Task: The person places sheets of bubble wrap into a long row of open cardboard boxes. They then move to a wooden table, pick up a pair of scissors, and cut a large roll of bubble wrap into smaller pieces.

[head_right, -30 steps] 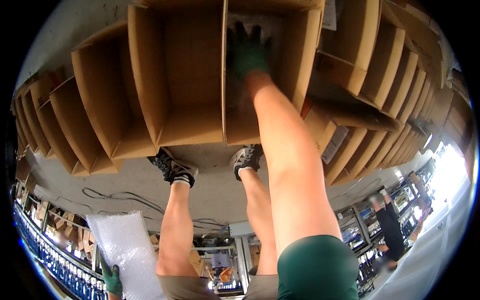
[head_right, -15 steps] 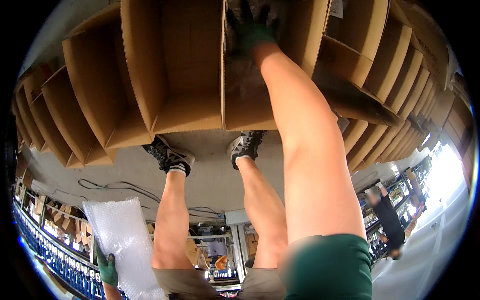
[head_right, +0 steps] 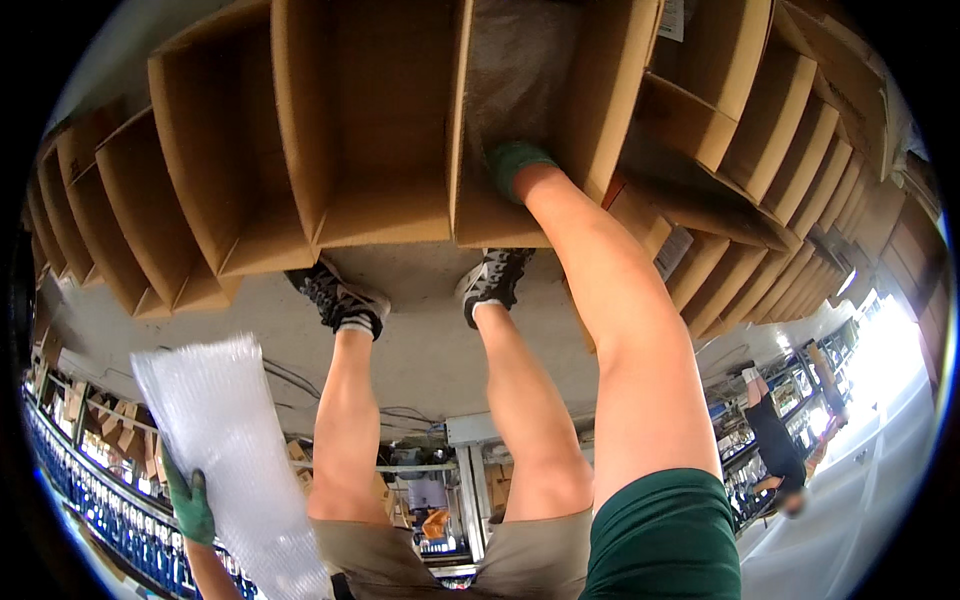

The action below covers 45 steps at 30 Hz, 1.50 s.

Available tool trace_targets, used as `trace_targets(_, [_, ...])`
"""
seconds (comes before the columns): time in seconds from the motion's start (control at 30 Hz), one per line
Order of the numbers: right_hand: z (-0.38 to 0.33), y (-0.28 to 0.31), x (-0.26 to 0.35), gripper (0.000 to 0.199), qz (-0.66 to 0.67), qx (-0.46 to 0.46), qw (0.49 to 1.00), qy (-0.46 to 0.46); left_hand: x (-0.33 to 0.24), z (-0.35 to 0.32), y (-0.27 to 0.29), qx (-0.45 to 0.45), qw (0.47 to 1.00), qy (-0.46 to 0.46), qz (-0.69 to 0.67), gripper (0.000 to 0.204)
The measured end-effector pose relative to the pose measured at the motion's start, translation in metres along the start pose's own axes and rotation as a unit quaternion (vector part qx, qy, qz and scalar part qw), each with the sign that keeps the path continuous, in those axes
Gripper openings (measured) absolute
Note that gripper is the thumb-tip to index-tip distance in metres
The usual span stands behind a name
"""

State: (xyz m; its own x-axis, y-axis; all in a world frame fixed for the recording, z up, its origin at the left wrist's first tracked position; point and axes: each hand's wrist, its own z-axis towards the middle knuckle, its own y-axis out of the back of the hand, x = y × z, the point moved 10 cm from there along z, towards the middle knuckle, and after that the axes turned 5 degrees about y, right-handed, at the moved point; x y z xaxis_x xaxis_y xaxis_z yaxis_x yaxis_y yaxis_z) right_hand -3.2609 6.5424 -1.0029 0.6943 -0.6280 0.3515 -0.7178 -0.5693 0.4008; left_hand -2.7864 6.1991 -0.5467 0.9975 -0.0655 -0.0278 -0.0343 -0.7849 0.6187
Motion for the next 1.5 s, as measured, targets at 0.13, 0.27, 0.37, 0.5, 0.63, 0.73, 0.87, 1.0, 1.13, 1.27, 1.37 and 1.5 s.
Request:
trace_targets(0.13, [0.017,-0.019,-0.012,0.037,0.095,-0.087,0.991,0.044,-0.05,0.026,-0.001,0.006,0.998,-0.051,-0.024,0.077])
trace_targets(0.27, [0.026,0.005,0.016,0.035,0.052,-0.093,0.994,0.021,-0.071,0.02,-0.006,0.008,0.994,-0.083,-0.075,0.076])
trace_targets(0.37, [0.03,0.0,0.013,0.034,0.038,-0.085,0.995,0.023,-0.073,0.033,-0.016,0.0,0.993,-0.114,-0.039,0.076])
trace_targets(0.5, [-0.021,0.023,-0.011,0.034,-0.036,-0.098,0.993,-0.045,-0.127,0.056,-0.027,0.059,0.98,-0.119,-0.151,0.074])
trace_targets(0.63, [-0.175,0.148,0.129,0.029,0.437,-0.39,0.808,-0.059,-0.161,0.05,-0.01,0.087,0.971,-0.165,-0.147,0.071])
trace_targets(0.73, [-0.229,0.19,0.236,0.081,0.402,-0.403,0.807,0.155,-0.184,0.028,-0.003,0.121,0.963,-0.219,-0.101,0.064])
trace_targets(0.87, [-0.227,0.18,0.281,0.074,0.386,-0.347,0.852,0.064,-0.195,0.012,0.013,0.178,0.958,-0.194,-0.111,0.068])
trace_targets(1.0, [-0.258,0.197,0.303,0.047,0.356,-0.411,0.834,0.089,-0.181,0.019,0.024,0.172,0.952,-0.191,-0.168,0.072])
trace_targets(1.13, [-0.292,0.236,0.343,0.045,0.245,-0.501,0.81,0.18,-0.167,0.027,0.024,0.199,0.921,-0.204,-0.267,0.071])
trace_targets(1.27, [-0.279,0.238,0.351,0.05,0.204,-0.475,0.849,0.112,-0.168,0.019,0.031,0.202,0.917,-0.218,-0.267,0.061])
trace_targets(1.37, [-0.272,0.242,0.357,0.047,0.186,-0.468,0.861,0.072,-0.172,0.012,0.037,0.166,0.931,-0.255,-0.201,0.058])
trace_targets(1.5, [-0.275,0.258,0.387,0.037,0.138,-0.522,0.839,0.069,-0.168,0.012,0.039,0.131,0.93,-0.264,-0.218,0.056])
